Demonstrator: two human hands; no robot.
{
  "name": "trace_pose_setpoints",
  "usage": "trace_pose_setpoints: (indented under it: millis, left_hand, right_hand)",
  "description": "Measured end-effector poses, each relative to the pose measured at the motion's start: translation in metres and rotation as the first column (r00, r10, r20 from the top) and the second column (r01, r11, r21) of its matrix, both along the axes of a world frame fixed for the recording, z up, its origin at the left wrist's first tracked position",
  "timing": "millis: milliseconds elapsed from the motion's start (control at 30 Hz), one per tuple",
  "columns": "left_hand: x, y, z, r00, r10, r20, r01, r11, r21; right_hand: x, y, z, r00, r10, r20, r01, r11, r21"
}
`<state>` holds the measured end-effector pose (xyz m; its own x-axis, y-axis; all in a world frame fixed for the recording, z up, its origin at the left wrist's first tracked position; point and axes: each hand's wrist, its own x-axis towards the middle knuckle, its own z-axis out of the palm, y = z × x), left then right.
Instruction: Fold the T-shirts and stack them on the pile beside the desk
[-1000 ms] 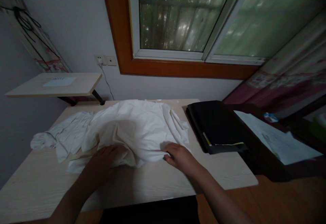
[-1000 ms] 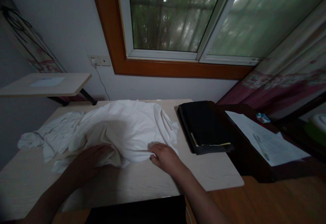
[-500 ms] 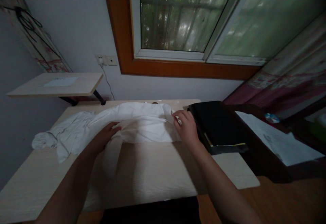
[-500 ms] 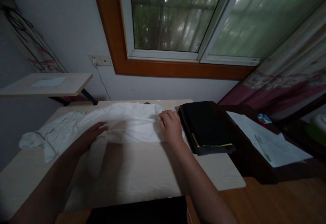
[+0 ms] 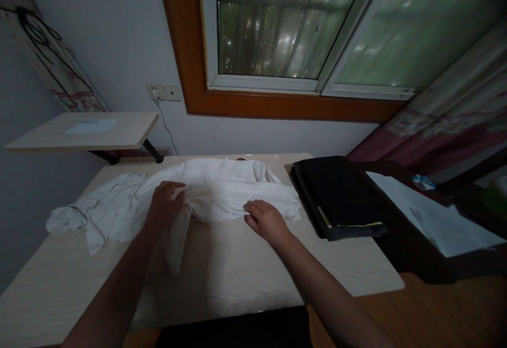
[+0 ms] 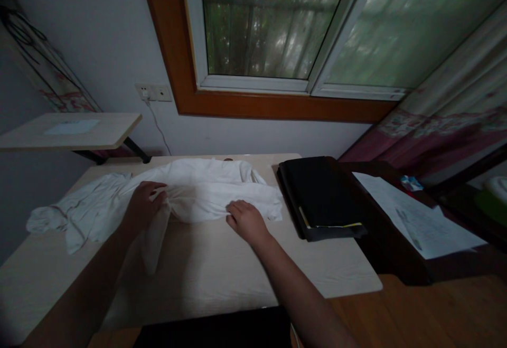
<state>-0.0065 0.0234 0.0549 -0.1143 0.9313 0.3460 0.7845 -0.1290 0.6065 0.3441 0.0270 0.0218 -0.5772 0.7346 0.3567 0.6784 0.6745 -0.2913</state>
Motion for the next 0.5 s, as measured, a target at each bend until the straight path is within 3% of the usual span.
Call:
trace_pose_setpoints:
  millis: [67, 200, 300, 500]
  left_hand:
    - [0.011, -0.010, 0.012, 0.975, -0.146, -0.168, 0.158, 0.986, 0.060]
    - [0.033, -0.030, 0.022, 0.815, -0.438, -0.380, 0.451, 0.890, -0.061]
    - [0.042, -0.036, 0.016, 0.748, -0.461, -0.477, 0.461, 0.878, -0.127]
    - [0.044, -0.034, 0.010, 0.742, -0.362, -0.565, 0.347, 0.928, -0.138]
  right_hand:
    - [0.001, 0.002, 0.003, 0.998, -0.037, -0.058, 0.035, 0.999, -0.024]
    - [0.003, 0.007, 0.018, 0.979, -0.098, -0.181, 0.090, 0.995, -0.051]
    - [0.004, 0.009, 0.033, 0.953, -0.113, -0.281, 0.108, 0.994, -0.034]
    - [0.008, 0.008, 0.061, 0.935, -0.110, -0.338, 0.110, 0.994, -0.020]
